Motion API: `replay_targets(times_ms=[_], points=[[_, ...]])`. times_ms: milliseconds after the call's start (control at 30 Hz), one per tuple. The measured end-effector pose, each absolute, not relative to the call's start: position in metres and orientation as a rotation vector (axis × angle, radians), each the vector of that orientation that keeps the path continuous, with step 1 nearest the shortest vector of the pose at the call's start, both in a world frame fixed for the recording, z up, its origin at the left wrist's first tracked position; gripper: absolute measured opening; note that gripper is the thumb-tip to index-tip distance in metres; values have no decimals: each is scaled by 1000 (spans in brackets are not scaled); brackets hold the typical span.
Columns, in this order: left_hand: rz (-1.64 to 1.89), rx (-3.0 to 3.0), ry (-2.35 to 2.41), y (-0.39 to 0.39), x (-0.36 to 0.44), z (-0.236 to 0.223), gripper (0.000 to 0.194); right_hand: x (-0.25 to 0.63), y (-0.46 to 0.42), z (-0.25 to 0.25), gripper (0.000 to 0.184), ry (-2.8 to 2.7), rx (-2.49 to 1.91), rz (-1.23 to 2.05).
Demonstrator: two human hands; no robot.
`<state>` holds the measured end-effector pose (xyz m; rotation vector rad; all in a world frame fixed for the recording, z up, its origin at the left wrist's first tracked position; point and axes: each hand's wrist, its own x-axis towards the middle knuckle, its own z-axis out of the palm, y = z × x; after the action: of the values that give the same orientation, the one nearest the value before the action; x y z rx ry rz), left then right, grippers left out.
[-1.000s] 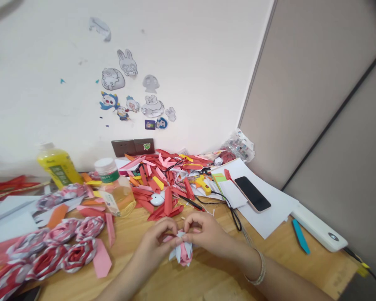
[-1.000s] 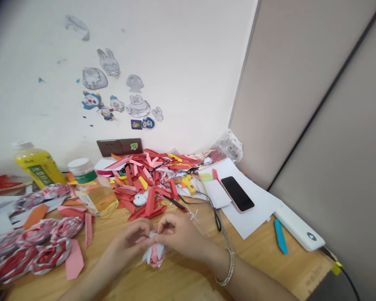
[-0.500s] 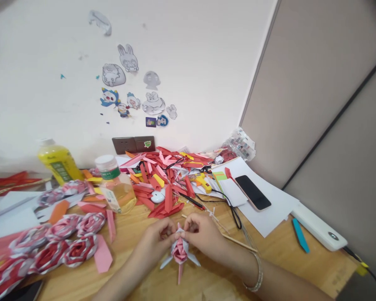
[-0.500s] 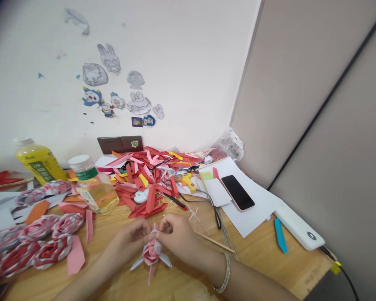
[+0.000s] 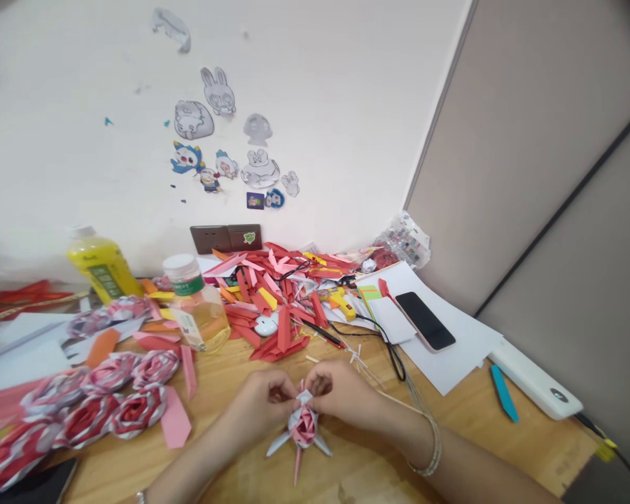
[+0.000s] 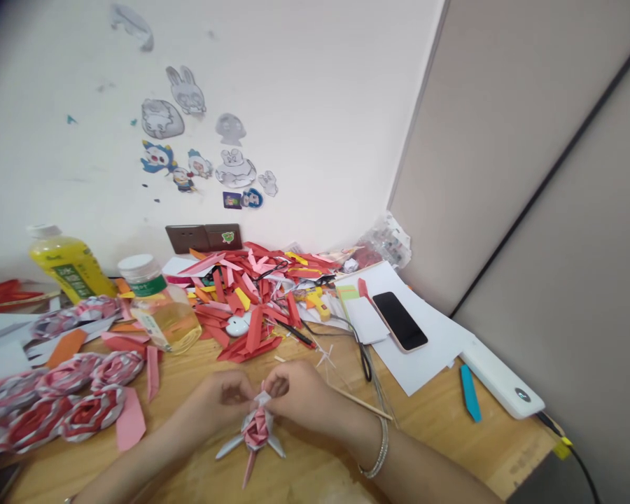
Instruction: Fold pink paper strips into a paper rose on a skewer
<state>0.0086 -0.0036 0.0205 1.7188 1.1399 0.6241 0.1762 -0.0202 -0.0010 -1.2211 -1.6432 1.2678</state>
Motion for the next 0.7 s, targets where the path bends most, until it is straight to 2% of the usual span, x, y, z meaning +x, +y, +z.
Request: replay_targets(times_ms=[233,500,700], points=[[418,1744,929,3,0,15,21,171,-26,-1,11,-1647,-1256,1172],[471,1765,904,-1,2,19,23,174,-25,9,6,-1629,-1338,1167],[492,1877,996,-2,3,16,22,179,-25,11,4,-1794,-1230,1219]])
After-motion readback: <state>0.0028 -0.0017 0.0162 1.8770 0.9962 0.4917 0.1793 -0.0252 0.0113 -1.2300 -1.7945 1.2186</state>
